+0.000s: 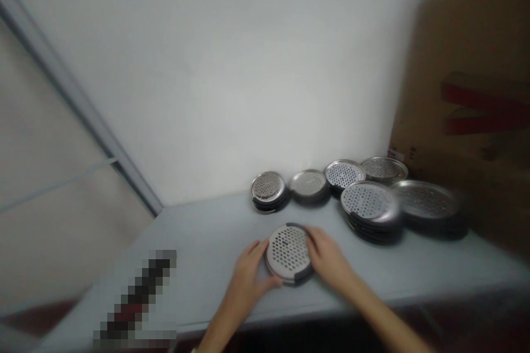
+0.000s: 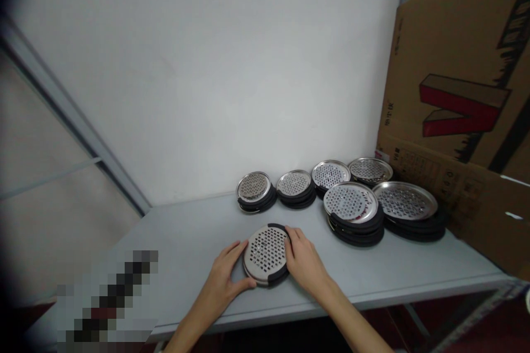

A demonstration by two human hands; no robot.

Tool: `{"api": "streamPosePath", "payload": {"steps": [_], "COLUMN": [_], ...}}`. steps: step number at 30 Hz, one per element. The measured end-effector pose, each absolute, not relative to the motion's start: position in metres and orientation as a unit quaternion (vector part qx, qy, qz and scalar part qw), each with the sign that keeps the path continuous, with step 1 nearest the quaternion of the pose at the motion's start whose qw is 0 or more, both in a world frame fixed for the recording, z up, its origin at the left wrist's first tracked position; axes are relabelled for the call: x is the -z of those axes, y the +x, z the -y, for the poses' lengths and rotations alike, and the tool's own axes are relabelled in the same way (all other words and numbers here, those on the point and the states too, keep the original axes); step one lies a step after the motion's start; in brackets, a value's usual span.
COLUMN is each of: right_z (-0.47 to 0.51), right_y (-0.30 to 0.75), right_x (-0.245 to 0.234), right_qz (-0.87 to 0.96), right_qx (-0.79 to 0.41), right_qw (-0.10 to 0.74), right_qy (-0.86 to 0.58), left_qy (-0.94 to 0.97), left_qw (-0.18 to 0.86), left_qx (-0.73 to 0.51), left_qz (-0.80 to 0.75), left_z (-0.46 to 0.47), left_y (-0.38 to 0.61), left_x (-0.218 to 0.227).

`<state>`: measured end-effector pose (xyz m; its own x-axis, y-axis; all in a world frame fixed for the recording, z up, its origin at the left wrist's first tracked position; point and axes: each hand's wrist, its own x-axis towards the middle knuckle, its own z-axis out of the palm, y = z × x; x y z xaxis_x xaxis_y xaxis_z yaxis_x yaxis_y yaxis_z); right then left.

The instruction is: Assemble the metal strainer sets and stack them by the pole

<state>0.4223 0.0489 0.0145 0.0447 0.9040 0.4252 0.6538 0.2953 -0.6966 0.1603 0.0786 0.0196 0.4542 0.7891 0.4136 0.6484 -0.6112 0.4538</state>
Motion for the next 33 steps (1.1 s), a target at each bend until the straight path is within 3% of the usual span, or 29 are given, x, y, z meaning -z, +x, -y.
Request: {"api": "streamPosePath", "payload": {"steps": [6,11,18,28,33], "right_z": [-0.048,-0.048,-0.048,-0.048,-0.051], "right_y": [0.425,0.425,0.426,0.425,0.433], "right_x": [-0.014,-0.013,-0.015,-0.013,-0.021], "right_qz": [0.669,0.665,0.667,0.645,0.601], "right_qx": [-0.153,-0.152,-0.160,-0.165,-0.192], "right_qw": [0.467,0.474,0.469,0.494,0.530], "right_qy": [-0.557,-0.557,-0.557,-0.559,-0.567], "left_qy": [0.826,0.758,0.783,0.840,0.864], "left_qw": [0.095,0.144,0.244,0.128,0.140], "left_qx": [-0.329,-0.391,-0.304,-0.284,-0.262], "left_qz": [-0.448,-0.501,-0.485,-0.444,-0.406], "left_z": [-0.079,-0.073,-0.056,-0.055,-0.065], "left_y": [0.159,0.152,0.129,0.159,0.179], "left_x": [-0.017,-0.035,-0.052,-0.039,-0.044]}}
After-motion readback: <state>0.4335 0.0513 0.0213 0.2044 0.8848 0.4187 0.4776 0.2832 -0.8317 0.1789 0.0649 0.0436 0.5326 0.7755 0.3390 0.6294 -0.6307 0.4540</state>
